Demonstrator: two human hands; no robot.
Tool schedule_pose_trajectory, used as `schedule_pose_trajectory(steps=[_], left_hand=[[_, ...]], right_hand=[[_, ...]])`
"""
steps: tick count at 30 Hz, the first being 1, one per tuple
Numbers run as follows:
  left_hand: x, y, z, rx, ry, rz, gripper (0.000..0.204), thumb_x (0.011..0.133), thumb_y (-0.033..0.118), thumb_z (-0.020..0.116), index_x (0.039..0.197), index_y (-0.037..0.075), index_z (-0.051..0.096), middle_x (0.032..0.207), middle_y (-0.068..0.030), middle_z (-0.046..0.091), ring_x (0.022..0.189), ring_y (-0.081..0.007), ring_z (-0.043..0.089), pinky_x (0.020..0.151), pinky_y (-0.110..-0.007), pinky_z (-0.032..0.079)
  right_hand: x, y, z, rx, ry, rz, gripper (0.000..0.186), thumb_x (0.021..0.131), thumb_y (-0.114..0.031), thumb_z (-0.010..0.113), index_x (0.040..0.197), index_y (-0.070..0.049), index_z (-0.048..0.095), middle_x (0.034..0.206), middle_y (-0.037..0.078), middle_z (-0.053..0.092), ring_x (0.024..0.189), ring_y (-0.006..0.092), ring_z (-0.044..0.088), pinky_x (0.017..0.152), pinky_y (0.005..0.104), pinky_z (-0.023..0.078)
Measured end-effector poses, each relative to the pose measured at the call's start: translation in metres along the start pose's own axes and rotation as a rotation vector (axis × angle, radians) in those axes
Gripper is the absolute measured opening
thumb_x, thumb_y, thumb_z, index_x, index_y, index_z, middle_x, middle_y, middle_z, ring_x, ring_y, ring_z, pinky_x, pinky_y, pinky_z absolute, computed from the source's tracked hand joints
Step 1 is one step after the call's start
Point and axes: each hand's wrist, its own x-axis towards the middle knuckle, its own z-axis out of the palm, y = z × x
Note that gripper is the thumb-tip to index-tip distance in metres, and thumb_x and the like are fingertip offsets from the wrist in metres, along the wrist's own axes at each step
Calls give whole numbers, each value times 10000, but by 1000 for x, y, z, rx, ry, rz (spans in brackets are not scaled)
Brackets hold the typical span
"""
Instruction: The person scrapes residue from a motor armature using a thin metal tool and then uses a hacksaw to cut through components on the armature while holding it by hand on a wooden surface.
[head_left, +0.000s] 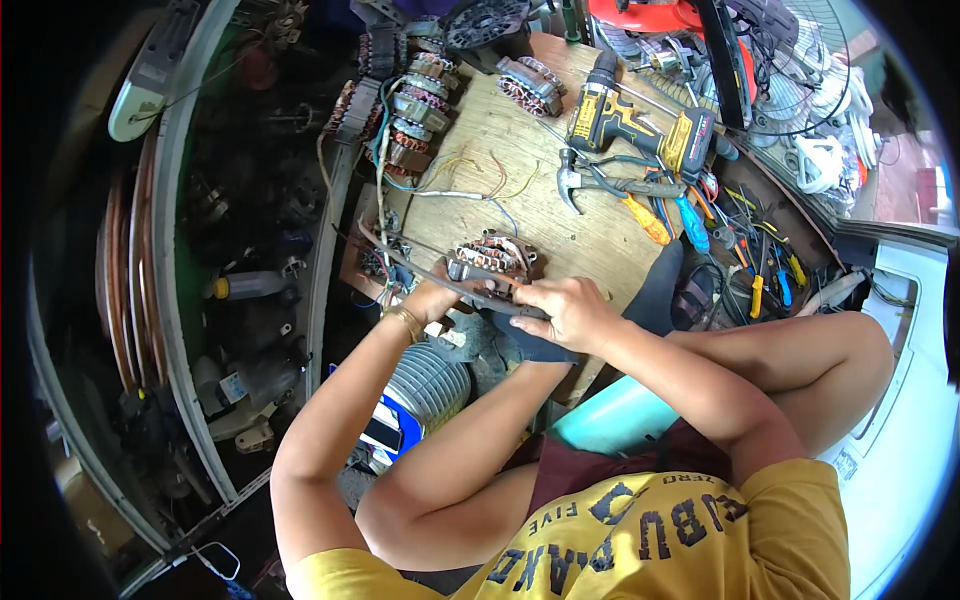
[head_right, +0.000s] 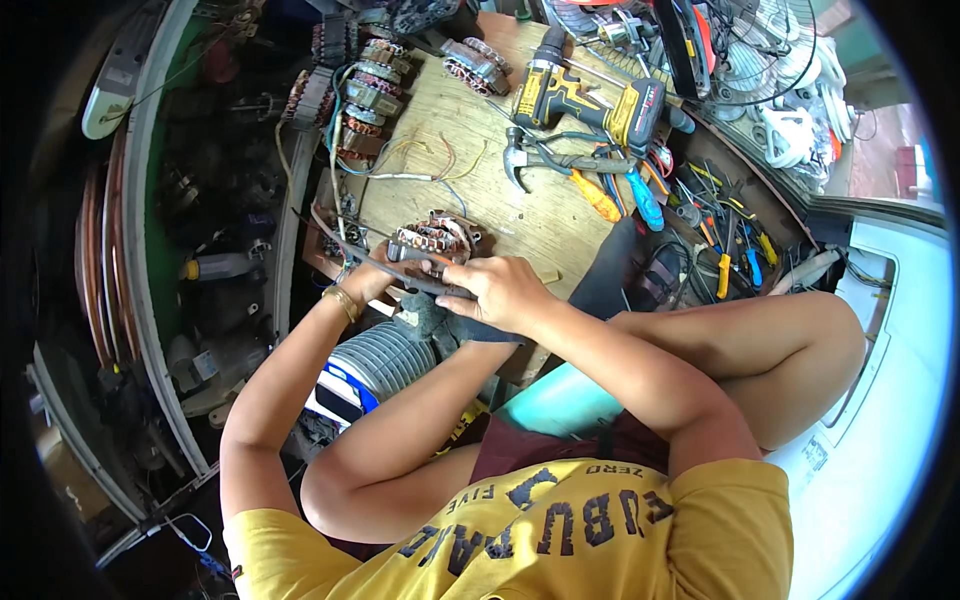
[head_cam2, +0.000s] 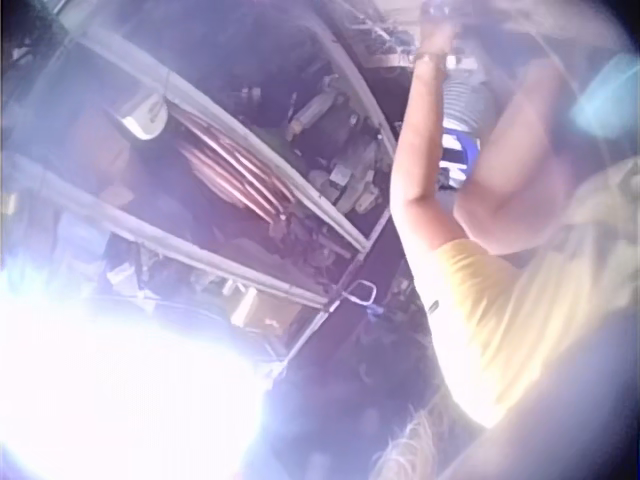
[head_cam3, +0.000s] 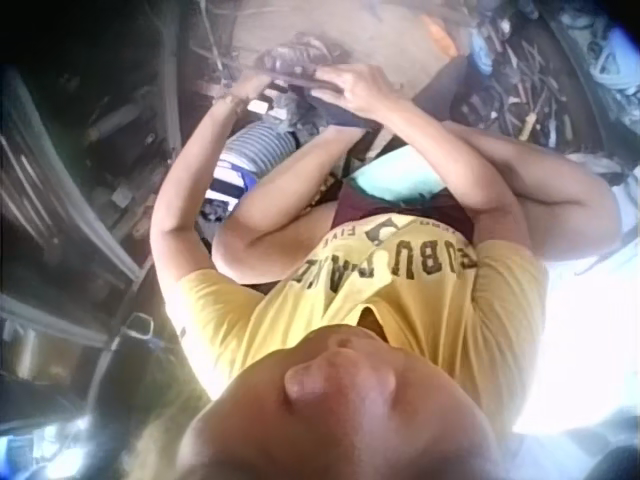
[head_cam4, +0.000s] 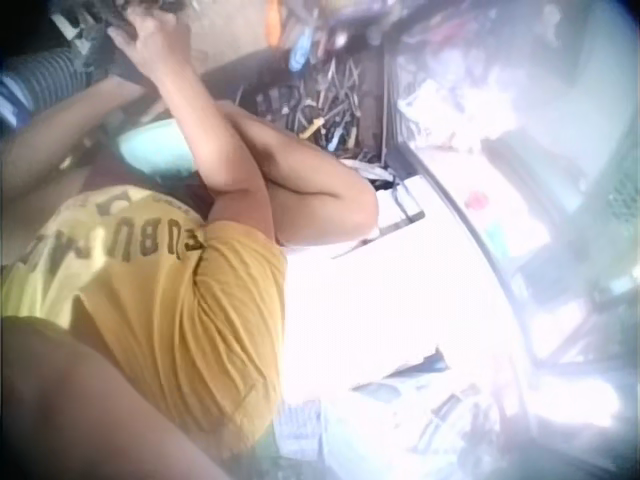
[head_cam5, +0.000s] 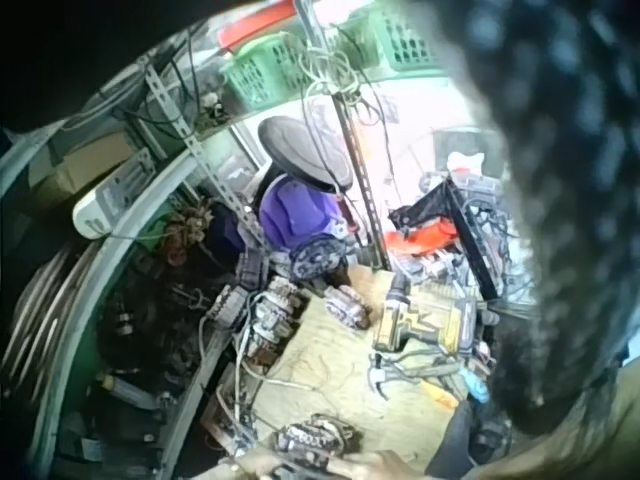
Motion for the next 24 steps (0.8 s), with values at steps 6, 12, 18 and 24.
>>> schedule_pose_trajectory(steps=[6, 12, 18, 24], left_hand=[[-13, 12, 8, 26, -29, 14, 915, 786, 400, 872, 1421, -82, 424, 1199, -164, 683, 1048, -217, 657, 929, -363, 538], [-2, -1, 8, 53, -62, 98, 678, 834, 416, 826, 1286, -32, 590, 1191, -133, 697, 1083, -214, 638, 938, -362, 533], [8, -17, 3, -13, 43, -71, 737, 792, 345, 878, 1342, -4, 534, 1177, -107, 709, 1037, -171, 650, 938, -311, 525], [-8, -1, 4, -18, -29, -9, 855, 772, 299, 902, 1383, -77, 436, 1166, -147, 703, 1059, -198, 660, 962, -304, 525]], right_hand=[[-75, -38, -70, 48, -179, 207, 288, 841, -211, 770, 1059, -37, 696, 856, 148, 668, 761, 391, 664, 665, 459, 528], [-62, -12, -57, 32, -92, 132, 298, 836, -187, 766, 1077, -24, 700, 820, 177, 661, 734, 391, 660, 643, 457, 516], [-16, -6, -11, 7, -34, 91, 309, 892, -390, 734, 1036, -119, 694, 805, 142, 682, 719, 370, 680, 609, 467, 529], [-95, -40, -90, 57, -163, 189, 298, 845, -268, 794, 1059, -85, 699, 797, 140, 660, 697, 335, 680, 608, 430, 534]])
